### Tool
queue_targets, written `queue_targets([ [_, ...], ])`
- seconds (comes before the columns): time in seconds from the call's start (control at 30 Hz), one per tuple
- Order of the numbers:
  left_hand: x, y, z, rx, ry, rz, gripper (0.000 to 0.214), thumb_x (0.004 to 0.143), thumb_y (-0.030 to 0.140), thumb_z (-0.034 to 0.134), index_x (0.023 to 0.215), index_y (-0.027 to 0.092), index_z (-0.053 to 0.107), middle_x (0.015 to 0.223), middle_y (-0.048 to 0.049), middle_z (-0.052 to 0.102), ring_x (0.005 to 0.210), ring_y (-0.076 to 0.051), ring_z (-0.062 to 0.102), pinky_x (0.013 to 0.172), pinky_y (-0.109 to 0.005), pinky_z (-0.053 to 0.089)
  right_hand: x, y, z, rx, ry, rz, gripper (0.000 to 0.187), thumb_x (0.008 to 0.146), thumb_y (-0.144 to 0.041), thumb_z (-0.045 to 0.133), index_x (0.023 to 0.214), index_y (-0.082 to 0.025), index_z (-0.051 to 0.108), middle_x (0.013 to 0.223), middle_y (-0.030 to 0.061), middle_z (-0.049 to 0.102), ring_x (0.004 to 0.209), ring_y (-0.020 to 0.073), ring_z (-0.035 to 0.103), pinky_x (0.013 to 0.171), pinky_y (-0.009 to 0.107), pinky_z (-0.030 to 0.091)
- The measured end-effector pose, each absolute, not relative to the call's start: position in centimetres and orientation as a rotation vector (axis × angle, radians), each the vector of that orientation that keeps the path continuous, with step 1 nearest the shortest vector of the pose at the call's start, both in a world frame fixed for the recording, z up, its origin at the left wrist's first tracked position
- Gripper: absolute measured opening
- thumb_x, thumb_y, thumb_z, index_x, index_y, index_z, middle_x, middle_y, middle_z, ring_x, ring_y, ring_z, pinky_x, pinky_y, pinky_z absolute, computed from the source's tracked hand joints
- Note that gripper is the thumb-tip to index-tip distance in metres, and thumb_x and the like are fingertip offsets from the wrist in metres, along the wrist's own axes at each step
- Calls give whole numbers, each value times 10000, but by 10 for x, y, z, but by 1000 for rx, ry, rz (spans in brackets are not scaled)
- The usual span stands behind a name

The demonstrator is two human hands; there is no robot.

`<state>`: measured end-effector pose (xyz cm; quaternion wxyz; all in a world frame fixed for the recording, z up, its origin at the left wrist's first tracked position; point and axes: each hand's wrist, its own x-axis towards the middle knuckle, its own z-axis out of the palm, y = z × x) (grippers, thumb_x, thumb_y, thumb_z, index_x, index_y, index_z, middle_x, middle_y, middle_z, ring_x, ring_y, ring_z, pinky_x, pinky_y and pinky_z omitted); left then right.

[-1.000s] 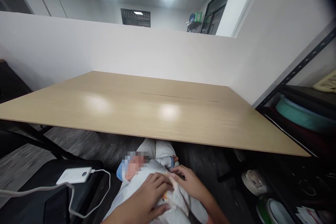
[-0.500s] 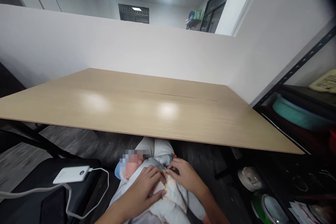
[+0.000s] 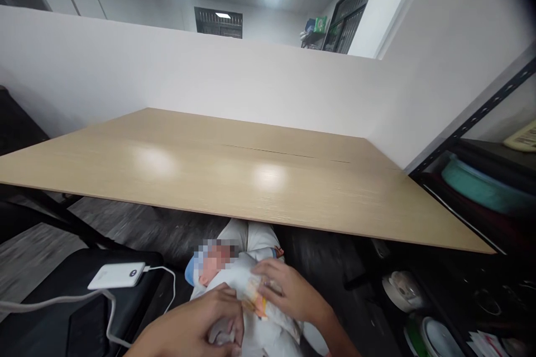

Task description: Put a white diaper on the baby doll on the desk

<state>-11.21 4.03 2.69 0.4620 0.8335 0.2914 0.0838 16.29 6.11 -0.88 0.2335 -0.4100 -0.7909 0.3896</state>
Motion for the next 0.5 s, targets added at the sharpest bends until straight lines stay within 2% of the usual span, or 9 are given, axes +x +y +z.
queue_targets([
  [0.07,-118,38,26,2025,698,157,82,861,254,750,937,243,720,957,-3,712,941,-195,657,826,-274,506,164,47,-2,-1139,-2255,1020,263,1002,-362,621,1231,-308,738,1222,45,722,1154,250,656,1019,360,504],
  [0.13,-115,42,25,1997,689,171,123,942,345,685,965,229,715,973,-20,718,938,-195,661,833,-282,516,179,35,1,-1209,-2293,932,207,1016,-397,593,1053,-293,769,1015,44,745,1008,257,664,948,386,504],
  [0.23,-84,63,19,2054,741,286,250,1019,441,583,1079,227,695,1055,-48,710,1029,-217,649,944,-333,514,216,19,-2,-1323,-2254,944,400,1064,-454,470,844,-273,752,807,42,715,855,241,643,884,380,472],
  [0.3,-44,86,10,2208,717,309,273,968,413,663,1169,229,681,1157,-64,708,1151,-254,627,1049,-389,483,235,9,-8,-1443,-2151,1082,532,1095,-476,357,806,-249,742,715,34,695,769,215,646,836,349,460],
  [0.33,-19,97,4,2308,669,246,358,892,410,756,1190,226,687,1217,-77,706,1207,-286,615,1070,-414,479,240,4,-12,-1524,-2099,1161,567,1099,-486,324,802,-236,738,664,27,678,714,203,641,786,328,453],
  [0.4,35,116,-12,2485,513,-154,461,757,391,874,1150,203,723,1272,-107,711,1281,-353,614,1056,-446,514,243,-5,-23,-1700,-2049,1209,550,1087,-481,345,780,-214,716,624,20,659,655,188,619,690,299,414],
  [0.43,61,121,-21,2501,422,-451,427,699,373,912,1051,191,750,1196,-101,747,1235,-361,659,1004,-432,554,241,-9,-30,-1774,-2053,1181,496,1069,-461,389,784,-209,708,662,24,680,675,186,620,667,291,390],
  [0.5,103,123,-36,2430,295,-1007,285,672,324,930,831,166,756,969,-89,792,1048,-344,750,855,-385,612,237,-16,-47,-1872,-2103,1092,339,1001,-408,504,809,-210,702,800,38,733,771,195,632,682,290,373],
])
